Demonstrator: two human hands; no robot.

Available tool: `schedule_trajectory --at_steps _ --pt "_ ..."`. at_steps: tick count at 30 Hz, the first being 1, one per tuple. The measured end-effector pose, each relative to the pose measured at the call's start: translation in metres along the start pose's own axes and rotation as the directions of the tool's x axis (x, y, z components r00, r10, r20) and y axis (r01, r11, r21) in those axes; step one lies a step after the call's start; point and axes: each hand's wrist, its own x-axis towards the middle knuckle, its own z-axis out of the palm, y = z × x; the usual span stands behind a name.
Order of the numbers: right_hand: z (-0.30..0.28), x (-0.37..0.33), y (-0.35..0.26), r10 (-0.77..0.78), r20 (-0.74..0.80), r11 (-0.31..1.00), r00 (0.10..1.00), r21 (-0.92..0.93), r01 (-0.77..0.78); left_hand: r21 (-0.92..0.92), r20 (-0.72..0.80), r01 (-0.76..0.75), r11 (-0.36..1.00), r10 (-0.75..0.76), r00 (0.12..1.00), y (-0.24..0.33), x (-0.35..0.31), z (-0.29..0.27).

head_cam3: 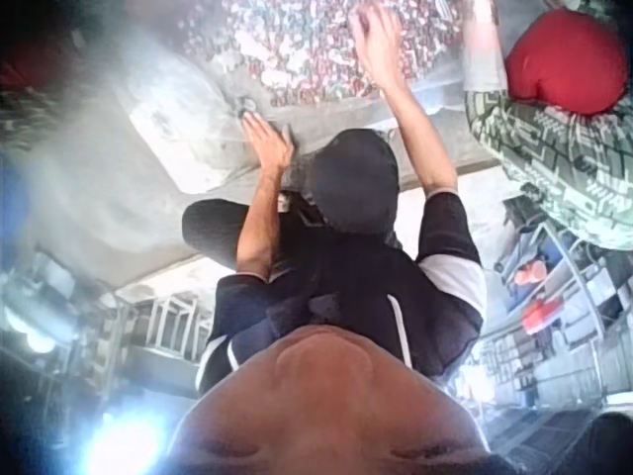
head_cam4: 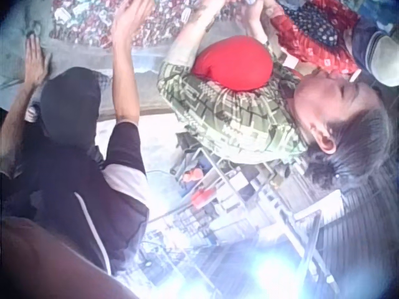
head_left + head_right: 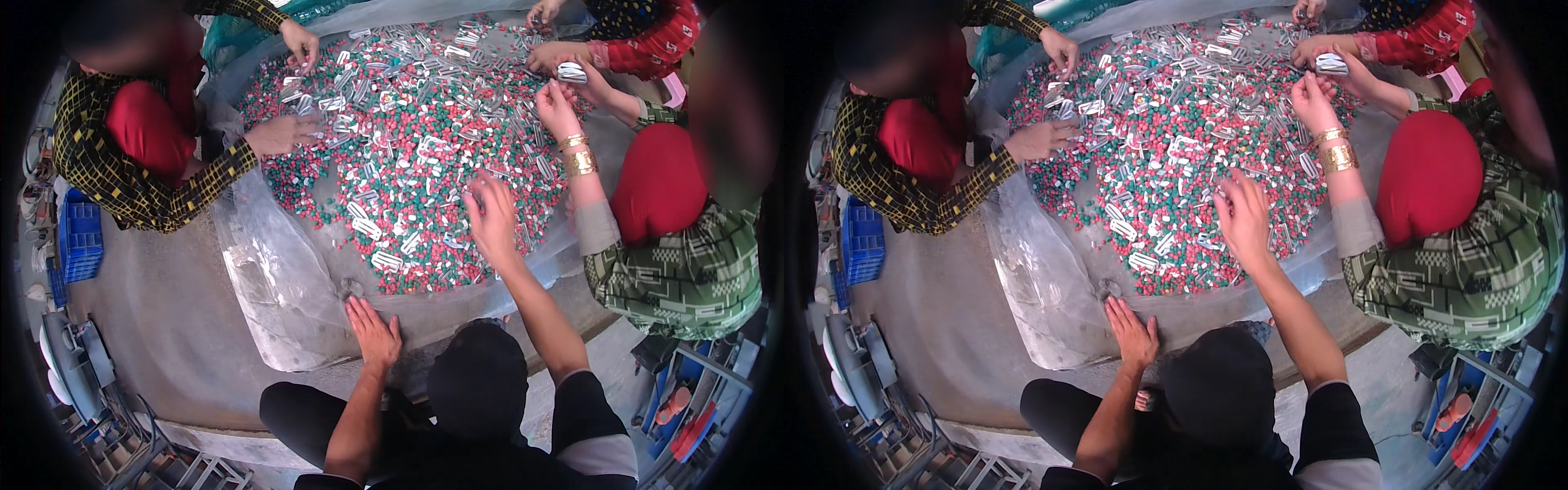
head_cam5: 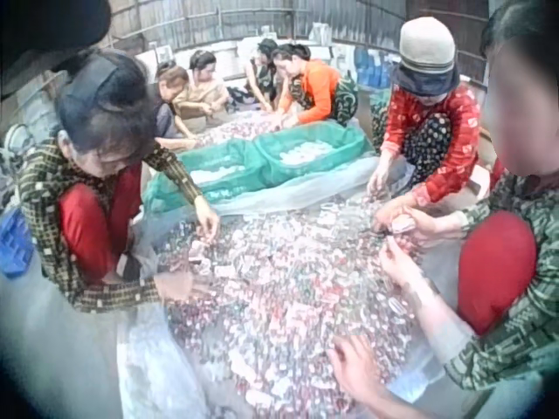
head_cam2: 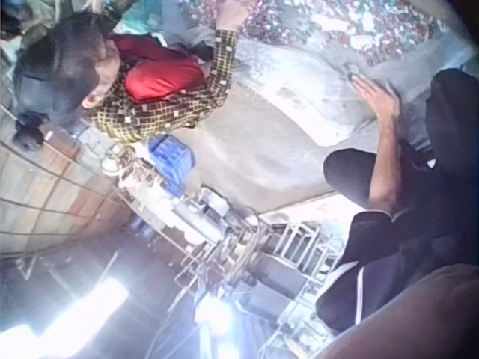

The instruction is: The person sits on the floor and assembles small hair clips by hand, snapping together white plastic frames with red and green components. They repeatedly pick up parts from a large pile, join them, and place the finished clips back onto the pile.

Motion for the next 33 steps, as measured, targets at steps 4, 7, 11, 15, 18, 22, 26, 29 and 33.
schedule_trajectory --at_steps 4,7,11,15,18,22,26,29,33 --pt "0.047 0.040 -0.028 0.142 0.025 0.988 0.990 0.059 -0.143 -0.032 0.059 -0.024 0.999 0.026 0.998 -0.003 0.003 0.004" --pt "0.072 0.036 -0.056 -0.011 0.048 0.994 0.999 0.105 0.005 -0.032 0.070 -0.035 0.999 0.037 0.997 -0.006 0.001 0.005" --pt "0.097 0.022 -0.084 -0.281 0.171 0.947 0.944 0.209 0.243 0.000 0.073 -0.053 0.999 0.053 0.996 -0.009 0.001 0.006" --pt "0.120 -0.009 -0.107 -0.495 0.268 0.809 0.827 0.490 0.326 -0.003 0.106 -0.056 0.998 0.056 0.993 -0.005 0.003 0.010" --pt "0.113 -0.032 -0.116 -0.572 0.326 0.780 0.753 0.501 0.376 -0.003 0.120 -0.037 0.999 0.037 0.992 -0.006 0.003 0.009" --pt "0.063 -0.049 -0.095 -0.474 0.388 0.867 0.790 0.362 0.342 -0.005 0.115 -0.023 1.000 0.023 0.993 -0.010 0.001 0.010" --pt "0.010 -0.053 -0.057 -0.252 0.307 0.960 0.918 -0.042 0.278 -0.052 0.125 0.004 0.999 0.003 0.992 -0.003 0.000 0.002" --pt "0.006 -0.044 -0.043 -0.201 0.168 0.969 0.965 -0.109 0.221 -0.043 0.096 -0.003 0.999 0.007 0.995 -0.006 0.001 0.003" --pt "0.053 0.018 -0.069 0.045 0.279 0.982 0.959 0.162 -0.093 -0.014 0.069 -0.006 1.000 0.007 0.998 -0.012 -0.001 0.005"
